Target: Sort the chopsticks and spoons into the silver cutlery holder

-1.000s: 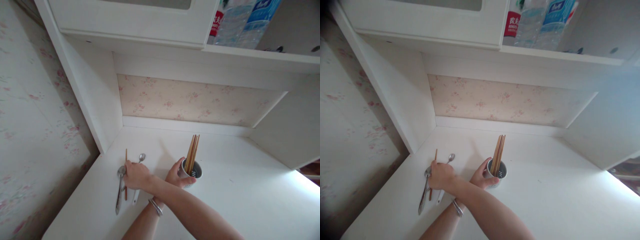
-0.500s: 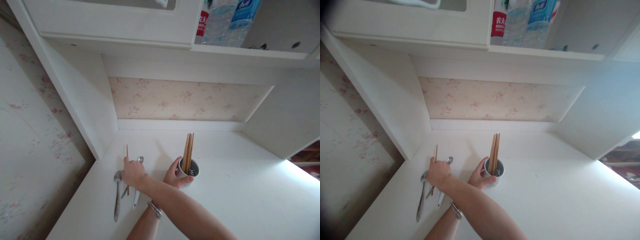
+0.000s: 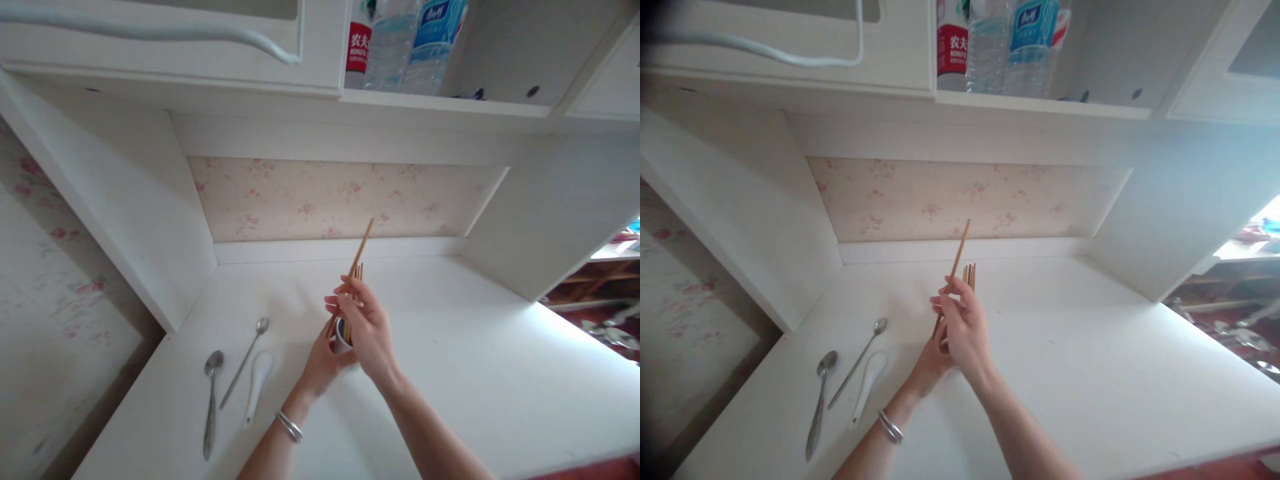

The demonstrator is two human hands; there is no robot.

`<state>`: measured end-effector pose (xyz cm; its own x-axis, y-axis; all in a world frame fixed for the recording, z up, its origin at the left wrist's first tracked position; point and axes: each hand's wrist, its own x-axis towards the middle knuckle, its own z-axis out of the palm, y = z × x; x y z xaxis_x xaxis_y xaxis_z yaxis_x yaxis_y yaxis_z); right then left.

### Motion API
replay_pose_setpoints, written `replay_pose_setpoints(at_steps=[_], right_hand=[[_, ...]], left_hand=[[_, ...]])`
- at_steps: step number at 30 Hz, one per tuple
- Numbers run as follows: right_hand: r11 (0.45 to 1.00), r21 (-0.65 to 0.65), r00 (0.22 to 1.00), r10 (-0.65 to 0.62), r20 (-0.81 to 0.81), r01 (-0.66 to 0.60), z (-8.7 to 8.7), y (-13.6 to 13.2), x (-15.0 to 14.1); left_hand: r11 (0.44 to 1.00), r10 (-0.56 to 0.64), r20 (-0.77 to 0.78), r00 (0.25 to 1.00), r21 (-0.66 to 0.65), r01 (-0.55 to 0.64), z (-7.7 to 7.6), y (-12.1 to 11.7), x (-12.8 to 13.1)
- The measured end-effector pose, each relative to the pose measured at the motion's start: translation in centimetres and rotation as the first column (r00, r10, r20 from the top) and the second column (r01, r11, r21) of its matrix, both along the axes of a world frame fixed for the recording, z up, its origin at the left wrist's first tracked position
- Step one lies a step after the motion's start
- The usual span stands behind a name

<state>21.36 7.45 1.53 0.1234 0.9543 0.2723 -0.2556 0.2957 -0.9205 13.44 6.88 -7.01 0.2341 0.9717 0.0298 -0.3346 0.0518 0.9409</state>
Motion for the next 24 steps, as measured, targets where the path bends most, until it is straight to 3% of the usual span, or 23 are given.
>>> replay_pose_setpoints(at_steps=[3,6,12,24], right_hand=[[0.981,-0.022,0.981,-0.190,0.037,0.191,0.0,1.2,3.7],[0.960,-0.043,0.951,-0.269,0.152,0.278,-1.5,2.4,5.9],[0.950,-0.029,0.868,-0.271,0.416,0.311,-4.8,2.9,6.7],[0.971,-0.124,0.815,-0.098,0.571,0.204,-6.8,2.4,7.4]], left_hand=[[1.000,-0.023,-0.007,1.000,-0.002,0.023,-0.4,0.0,0.2],[1.000,-0.031,-0.027,0.999,-0.001,0.031,-1.3,0.2,0.2],[0.999,-0.001,-0.036,0.999,0.044,0.003,-1.9,0.5,0.4],[0.999,-0.002,-0.056,0.998,0.037,0.004,-1.8,0.4,0.5]])
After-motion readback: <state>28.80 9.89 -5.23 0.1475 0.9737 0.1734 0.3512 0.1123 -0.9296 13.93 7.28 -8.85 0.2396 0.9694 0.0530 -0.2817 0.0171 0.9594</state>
